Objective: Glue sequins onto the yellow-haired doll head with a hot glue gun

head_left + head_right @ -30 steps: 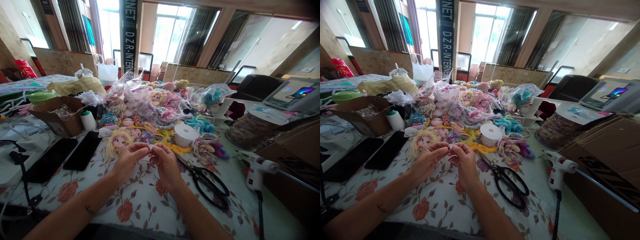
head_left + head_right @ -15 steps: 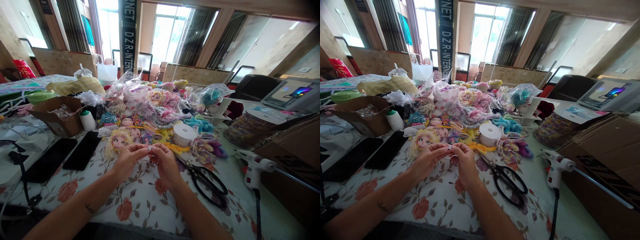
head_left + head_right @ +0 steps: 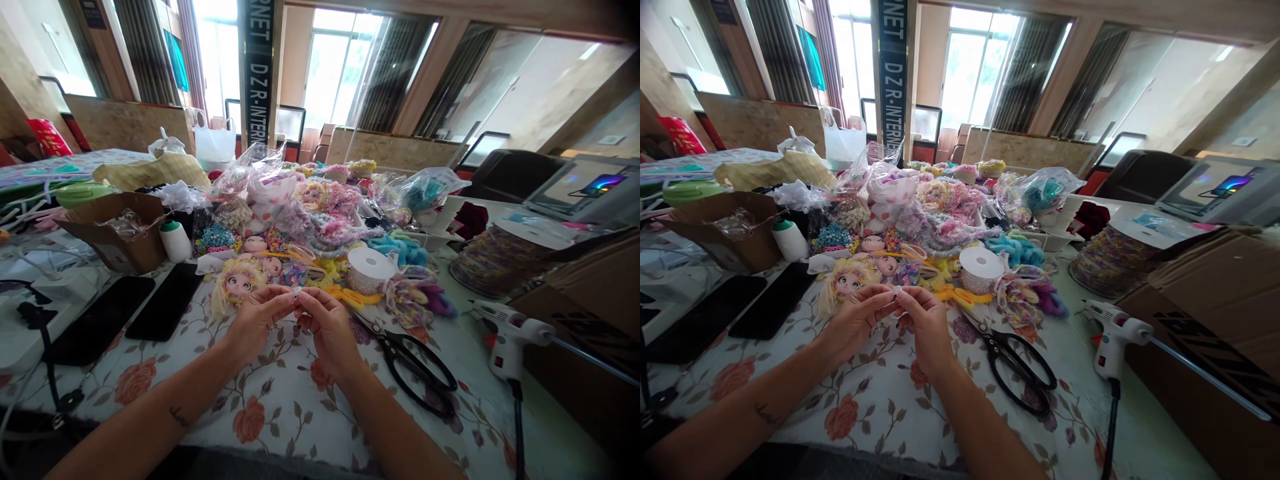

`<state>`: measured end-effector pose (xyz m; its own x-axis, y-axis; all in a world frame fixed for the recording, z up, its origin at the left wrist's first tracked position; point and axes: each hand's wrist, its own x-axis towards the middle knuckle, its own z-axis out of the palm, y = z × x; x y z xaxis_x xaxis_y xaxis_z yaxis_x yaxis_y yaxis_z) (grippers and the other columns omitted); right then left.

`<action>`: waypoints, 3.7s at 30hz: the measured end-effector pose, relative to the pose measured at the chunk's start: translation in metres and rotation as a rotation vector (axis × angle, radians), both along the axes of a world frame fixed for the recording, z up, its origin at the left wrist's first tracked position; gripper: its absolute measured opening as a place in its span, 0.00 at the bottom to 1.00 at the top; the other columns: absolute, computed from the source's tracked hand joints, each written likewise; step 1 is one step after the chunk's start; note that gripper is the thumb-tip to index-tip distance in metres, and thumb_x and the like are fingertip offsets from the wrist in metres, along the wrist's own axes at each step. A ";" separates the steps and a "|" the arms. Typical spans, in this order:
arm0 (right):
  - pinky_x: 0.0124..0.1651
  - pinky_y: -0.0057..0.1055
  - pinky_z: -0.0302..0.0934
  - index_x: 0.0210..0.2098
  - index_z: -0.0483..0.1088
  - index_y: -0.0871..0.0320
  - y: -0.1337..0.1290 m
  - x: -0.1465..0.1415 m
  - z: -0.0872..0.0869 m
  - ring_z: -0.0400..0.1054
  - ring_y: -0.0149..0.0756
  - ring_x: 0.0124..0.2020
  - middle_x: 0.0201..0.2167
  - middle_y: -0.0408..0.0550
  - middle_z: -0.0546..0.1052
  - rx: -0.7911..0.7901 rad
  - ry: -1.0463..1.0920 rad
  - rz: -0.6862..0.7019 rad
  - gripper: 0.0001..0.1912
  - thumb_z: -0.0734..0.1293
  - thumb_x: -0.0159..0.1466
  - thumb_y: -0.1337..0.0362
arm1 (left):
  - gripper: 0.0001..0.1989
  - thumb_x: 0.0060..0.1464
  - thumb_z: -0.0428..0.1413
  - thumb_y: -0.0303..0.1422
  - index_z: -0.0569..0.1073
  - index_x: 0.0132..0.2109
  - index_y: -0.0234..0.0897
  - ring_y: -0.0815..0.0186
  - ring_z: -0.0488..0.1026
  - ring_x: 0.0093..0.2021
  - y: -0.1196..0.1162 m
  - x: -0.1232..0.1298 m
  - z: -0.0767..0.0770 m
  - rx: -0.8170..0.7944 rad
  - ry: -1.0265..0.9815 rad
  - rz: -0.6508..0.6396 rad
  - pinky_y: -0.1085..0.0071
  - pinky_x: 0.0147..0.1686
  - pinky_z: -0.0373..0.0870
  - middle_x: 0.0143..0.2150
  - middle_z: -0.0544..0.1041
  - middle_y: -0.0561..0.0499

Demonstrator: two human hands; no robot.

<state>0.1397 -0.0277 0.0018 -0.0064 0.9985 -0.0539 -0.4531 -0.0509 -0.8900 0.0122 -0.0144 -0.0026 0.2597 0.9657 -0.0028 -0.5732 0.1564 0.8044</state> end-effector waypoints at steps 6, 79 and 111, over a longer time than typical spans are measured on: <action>0.23 0.20 0.55 0.29 0.75 0.59 -0.001 -0.004 -0.002 0.62 0.24 0.23 0.22 0.40 0.71 0.012 -0.022 -0.043 0.09 0.75 0.51 0.60 | 0.04 0.47 0.64 0.32 0.78 0.30 0.35 0.72 0.71 0.30 -0.001 0.000 0.000 0.034 0.046 0.039 0.76 0.35 0.69 0.28 0.77 0.53; 0.25 0.28 0.53 0.21 0.67 0.56 0.022 -0.073 -0.010 0.58 0.31 0.21 0.18 0.40 0.68 0.239 -0.521 -0.027 0.09 0.66 0.53 0.59 | 0.18 0.51 0.59 0.41 0.63 0.44 0.39 0.66 0.73 0.34 0.007 -0.064 -0.019 0.222 0.540 0.506 0.71 0.35 0.69 0.38 0.73 0.52; 0.23 0.27 0.52 0.22 0.71 0.60 0.020 -0.079 -0.011 0.57 0.28 0.19 0.18 0.42 0.69 0.196 -0.425 -0.032 0.12 0.69 0.53 0.57 | 0.11 0.54 0.57 0.40 0.67 0.39 0.38 0.66 0.69 0.35 0.001 -0.060 -0.022 0.330 0.696 0.667 0.72 0.36 0.67 0.35 0.70 0.52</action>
<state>0.0611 -0.0076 -0.0093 0.0066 0.9894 0.1450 -0.0453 0.1452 -0.9884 -0.0482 -0.0133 -0.0250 -0.2896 0.8927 0.3452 0.1492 -0.3142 0.9376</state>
